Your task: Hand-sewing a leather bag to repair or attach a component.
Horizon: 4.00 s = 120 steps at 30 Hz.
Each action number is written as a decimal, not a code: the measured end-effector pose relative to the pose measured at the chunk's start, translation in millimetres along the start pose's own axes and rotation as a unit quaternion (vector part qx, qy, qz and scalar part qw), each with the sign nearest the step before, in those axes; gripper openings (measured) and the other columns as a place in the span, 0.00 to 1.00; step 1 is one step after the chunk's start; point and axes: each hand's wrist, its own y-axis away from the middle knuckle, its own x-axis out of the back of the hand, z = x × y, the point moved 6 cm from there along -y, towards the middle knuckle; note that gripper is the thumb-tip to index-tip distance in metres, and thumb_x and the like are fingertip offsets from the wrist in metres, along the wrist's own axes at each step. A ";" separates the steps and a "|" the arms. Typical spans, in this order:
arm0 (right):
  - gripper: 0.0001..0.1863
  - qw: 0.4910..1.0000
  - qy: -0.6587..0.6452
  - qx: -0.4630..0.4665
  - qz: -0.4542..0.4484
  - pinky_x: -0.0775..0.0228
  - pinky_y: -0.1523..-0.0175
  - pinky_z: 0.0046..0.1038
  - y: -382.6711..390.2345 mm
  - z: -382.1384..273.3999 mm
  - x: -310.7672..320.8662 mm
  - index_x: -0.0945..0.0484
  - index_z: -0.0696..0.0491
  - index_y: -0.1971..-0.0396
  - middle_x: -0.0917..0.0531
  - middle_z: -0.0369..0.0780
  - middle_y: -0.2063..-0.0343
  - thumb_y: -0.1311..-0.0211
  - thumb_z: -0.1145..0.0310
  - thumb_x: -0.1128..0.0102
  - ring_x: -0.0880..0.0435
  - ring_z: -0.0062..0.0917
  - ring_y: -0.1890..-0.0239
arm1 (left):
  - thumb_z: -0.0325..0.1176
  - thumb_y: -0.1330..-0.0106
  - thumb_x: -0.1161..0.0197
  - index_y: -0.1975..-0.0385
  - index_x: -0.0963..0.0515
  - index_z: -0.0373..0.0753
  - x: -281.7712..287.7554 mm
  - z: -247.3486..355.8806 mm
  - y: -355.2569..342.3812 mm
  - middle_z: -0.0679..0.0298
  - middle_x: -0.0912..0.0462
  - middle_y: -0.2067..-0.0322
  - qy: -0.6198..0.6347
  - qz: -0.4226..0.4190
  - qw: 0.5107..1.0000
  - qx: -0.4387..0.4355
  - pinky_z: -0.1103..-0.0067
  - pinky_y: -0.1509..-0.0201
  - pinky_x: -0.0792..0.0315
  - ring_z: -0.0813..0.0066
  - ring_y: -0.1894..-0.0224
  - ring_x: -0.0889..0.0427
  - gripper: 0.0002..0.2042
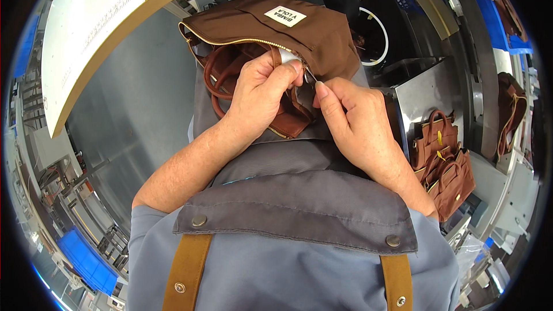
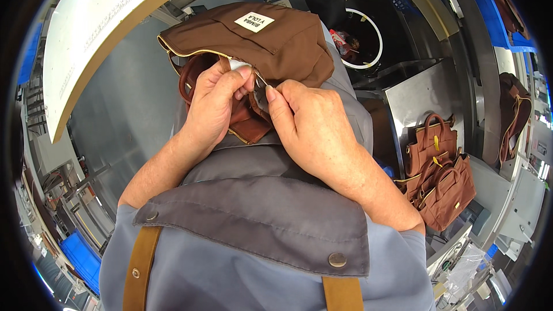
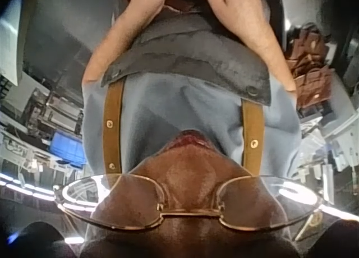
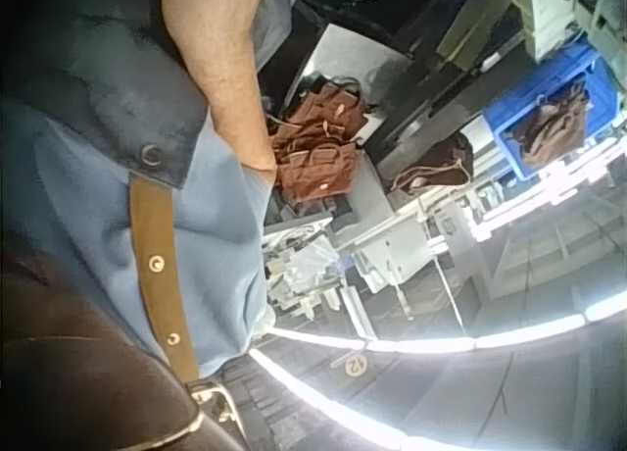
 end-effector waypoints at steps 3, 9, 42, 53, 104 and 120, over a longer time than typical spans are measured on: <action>0.14 1.000 -0.002 0.006 0.004 0.29 0.71 0.40 -1.2 0.8 -3.4 0.24 0.60 0.73 0.20 0.49 0.82 0.28 0.67 0.44 0.18 0.45 0.77 | 0.32 0.26 0.44 0.66 0.23 0.40 -1.4 -2.0 2.0 0.71 0.22 0.69 0.002 -0.008 1.000 0.008 0.82 0.58 0.36 0.85 0.66 0.31 0.07; 0.13 0.998 -0.051 0.028 0.014 0.29 0.70 0.37 -1.7 10.2 -10.8 0.24 0.58 0.70 0.19 0.47 0.80 0.26 0.66 0.45 0.18 0.42 0.76 | 0.32 0.26 0.44 0.66 0.23 0.40 -1.7 0.7 0.8 0.71 0.21 0.69 0.053 -0.013 0.998 0.009 0.82 0.57 0.35 0.84 0.66 0.30 0.06; 0.15 0.991 -0.015 0.128 0.043 0.21 0.65 0.28 -23.1 3.9 10.5 0.15 0.57 0.60 0.14 0.39 0.69 0.48 0.71 0.26 0.14 0.27 0.72 | 0.30 0.28 0.43 0.65 0.23 0.39 3.2 0.7 3.5 0.69 0.22 0.70 0.064 0.018 0.998 0.005 0.81 0.60 0.35 0.82 0.67 0.29 0.04; 0.10 0.988 0.034 0.146 0.038 0.23 0.68 0.28 -27.4 0.2 8.4 0.13 0.54 0.63 0.15 0.39 0.74 0.47 0.70 0.30 0.13 0.29 0.72 | 0.28 0.30 0.43 0.63 0.21 0.36 9.7 -1.4 -0.5 0.69 0.21 0.69 -0.027 -0.011 1.000 0.007 0.81 0.60 0.33 0.83 0.67 0.30 0.05; 0.08 0.986 -0.126 0.071 -0.080 0.36 0.71 0.24 -46.0 28.3 -3.2 0.14 0.58 0.67 0.25 0.35 0.82 0.35 0.68 0.32 0.30 0.15 0.77 | 0.29 0.37 0.36 0.65 0.19 0.32 13.1 11.3 2.5 0.62 0.15 0.71 -0.275 0.009 0.960 -0.057 0.76 0.60 0.25 0.77 0.66 0.18 0.07; 0.09 0.980 -0.143 0.095 -0.100 0.38 0.71 0.21 -46.9 33.6 -2.7 0.16 0.59 0.65 0.24 0.31 0.81 0.33 0.68 0.35 0.31 0.12 0.76 | 0.28 0.30 0.43 0.67 0.22 0.34 8.6 13.0 2.8 0.67 0.18 0.70 -0.220 -0.008 0.975 -0.040 0.82 0.59 0.29 0.84 0.66 0.24 0.06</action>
